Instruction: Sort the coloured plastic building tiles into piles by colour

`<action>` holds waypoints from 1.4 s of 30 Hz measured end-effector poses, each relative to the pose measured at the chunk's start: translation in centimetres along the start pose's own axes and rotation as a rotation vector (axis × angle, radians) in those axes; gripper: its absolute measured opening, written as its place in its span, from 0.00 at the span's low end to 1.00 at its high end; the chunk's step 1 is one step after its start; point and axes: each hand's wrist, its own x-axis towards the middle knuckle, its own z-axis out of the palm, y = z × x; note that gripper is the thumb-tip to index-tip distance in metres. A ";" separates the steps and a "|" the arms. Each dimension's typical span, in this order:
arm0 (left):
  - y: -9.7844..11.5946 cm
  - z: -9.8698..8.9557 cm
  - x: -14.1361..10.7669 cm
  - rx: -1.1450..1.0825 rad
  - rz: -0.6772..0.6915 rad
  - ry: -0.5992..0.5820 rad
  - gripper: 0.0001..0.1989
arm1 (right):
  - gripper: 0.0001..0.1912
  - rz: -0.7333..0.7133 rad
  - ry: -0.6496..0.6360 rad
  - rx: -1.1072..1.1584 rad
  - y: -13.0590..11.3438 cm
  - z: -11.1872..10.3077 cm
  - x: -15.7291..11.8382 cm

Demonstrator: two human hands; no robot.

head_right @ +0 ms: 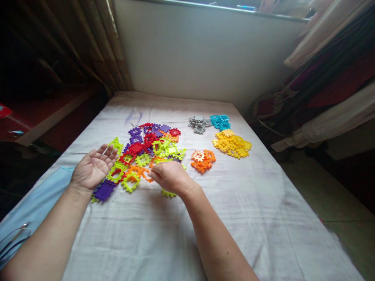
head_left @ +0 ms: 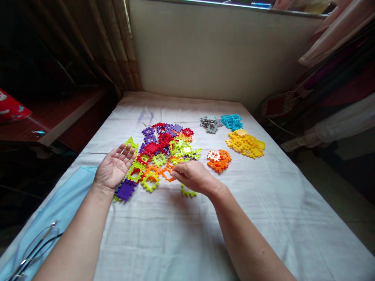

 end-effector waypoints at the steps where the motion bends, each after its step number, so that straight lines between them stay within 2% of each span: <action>1: 0.0 0.0 0.0 -0.002 -0.002 0.002 0.11 | 0.19 0.042 0.044 0.022 0.9 -0.4 -0.3; 4: 0.0 0.0 0.1 -0.005 -0.005 0.000 0.11 | 0.21 0.237 0.218 0.101 4.7 -1.8 -1.7; 7: 0.0 -0.1 0.1 -0.005 -0.001 -0.011 0.10 | 0.22 0.527 0.411 0.112 8.7 -2.7 -3.6; 10: 0.1 -0.2 0.1 -0.003 0.001 -0.012 0.10 | 0.21 0.717 0.454 0.110 11.3 -2.8 -4.8; 13: 0.0 -0.1 0.1 -0.008 0.000 0.003 0.11 | 0.21 0.795 0.441 0.113 12.2 -2.5 -4.8; 18: 0.1 0.3 -0.1 -0.002 0.002 0.027 0.13 | 0.23 0.844 0.387 0.062 11.9 -2.1 -4.4; 23: 0.1 0.3 -0.1 0.003 -0.001 0.029 0.14 | 0.24 0.962 0.361 -0.078 11.7 -2.9 -4.9; 26: 0.1 0.2 0.0 0.005 0.005 0.018 0.13 | 0.23 0.928 0.388 -0.103 10.6 -3.4 -4.7; 30: 0.0 0.0 0.1 0.001 0.000 0.010 0.13 | 0.18 0.670 0.439 -0.004 7.2 -2.8 -2.8; 32: 0.0 -0.1 0.1 -0.002 0.001 0.000 0.13 | 0.15 0.480 0.386 0.042 5.0 -1.7 -1.5; 33: 0.0 -0.1 0.1 -0.002 0.003 -0.004 0.13 | 0.14 0.375 0.323 0.059 4.0 -1.0 -0.9; 35: 0.0 -0.2 0.2 0.001 0.006 -0.013 0.12 | 0.14 0.251 0.194 0.045 2.1 0.4 0.1; 38: 0.0 -0.3 0.2 0.003 0.004 -0.018 0.11 | 0.15 0.222 0.085 -0.051 0.5 2.1 0.9; 42: 0.0 -0.1 0.0 -0.007 0.001 -0.011 0.13 | 0.16 0.277 0.032 -0.167 0.4 2.6 1.0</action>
